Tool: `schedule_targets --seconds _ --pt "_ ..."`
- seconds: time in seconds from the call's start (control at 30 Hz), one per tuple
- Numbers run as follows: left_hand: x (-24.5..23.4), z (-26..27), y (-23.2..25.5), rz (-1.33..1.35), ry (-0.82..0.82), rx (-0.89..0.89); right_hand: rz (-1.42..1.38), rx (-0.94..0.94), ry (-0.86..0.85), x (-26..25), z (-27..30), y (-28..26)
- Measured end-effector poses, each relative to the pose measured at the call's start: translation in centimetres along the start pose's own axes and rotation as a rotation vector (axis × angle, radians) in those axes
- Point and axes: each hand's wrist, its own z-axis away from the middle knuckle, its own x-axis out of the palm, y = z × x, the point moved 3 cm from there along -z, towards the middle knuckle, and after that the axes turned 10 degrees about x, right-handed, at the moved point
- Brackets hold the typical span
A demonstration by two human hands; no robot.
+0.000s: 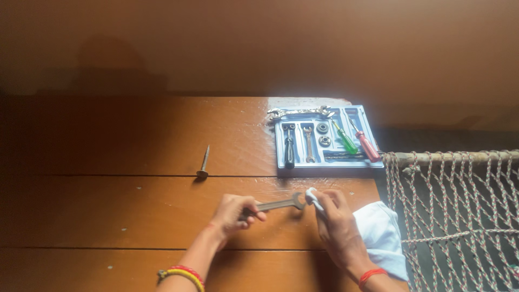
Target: The person wipes various tools including a screwdriver, washers, and wrenches with a white cloth, then places them into a blue toolbox. The person also wipes a nail and places it on the table. The tools are arranged neatly inside the toolbox.
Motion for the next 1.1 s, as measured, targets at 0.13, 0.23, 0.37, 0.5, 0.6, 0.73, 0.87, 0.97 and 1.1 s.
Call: schedule_targets --seconds 0.13,0.23,0.37,0.5,0.6,0.73,0.87,0.97,1.1 --pt "3.8 -0.9 -1.6 0.057 -0.080 -0.046 -0.015 -0.022 -0.065 0.2 0.5 -0.4" --pt "5.5 -1.1 -2.0 0.054 -0.100 -0.065 -0.010 -0.001 -0.093 0.4 0.5 -0.7" --pt "6.6 -1.0 -2.2 0.187 -0.138 -0.169 -0.026 -0.034 -0.083 0.4 0.6 -1.2" --pt "6.5 -1.2 -2.0 0.483 -0.169 -0.237 -0.032 -0.202 -0.052 1.0 0.6 -2.0" --pt "6.2 -1.3 -2.6 0.467 -0.138 -0.253 0.034 -0.383 -0.046 1.9 0.9 -2.9" --pt "6.0 -1.9 -3.3 0.552 -0.191 -0.243 0.167 -0.569 -0.231 2.7 1.8 -3.1" --pt "6.1 -2.1 -3.4 0.562 -0.102 -0.262 0.342 -0.567 -0.219 3.0 1.9 -2.3" --pt "6.2 -1.8 -2.7 0.567 -0.063 -0.276 0.421 -0.419 -0.177 3.1 1.4 -1.7" --pt "6.0 -1.7 -2.3 0.492 -0.023 -0.267 0.395 -0.329 -0.134 3.3 0.8 -2.1"
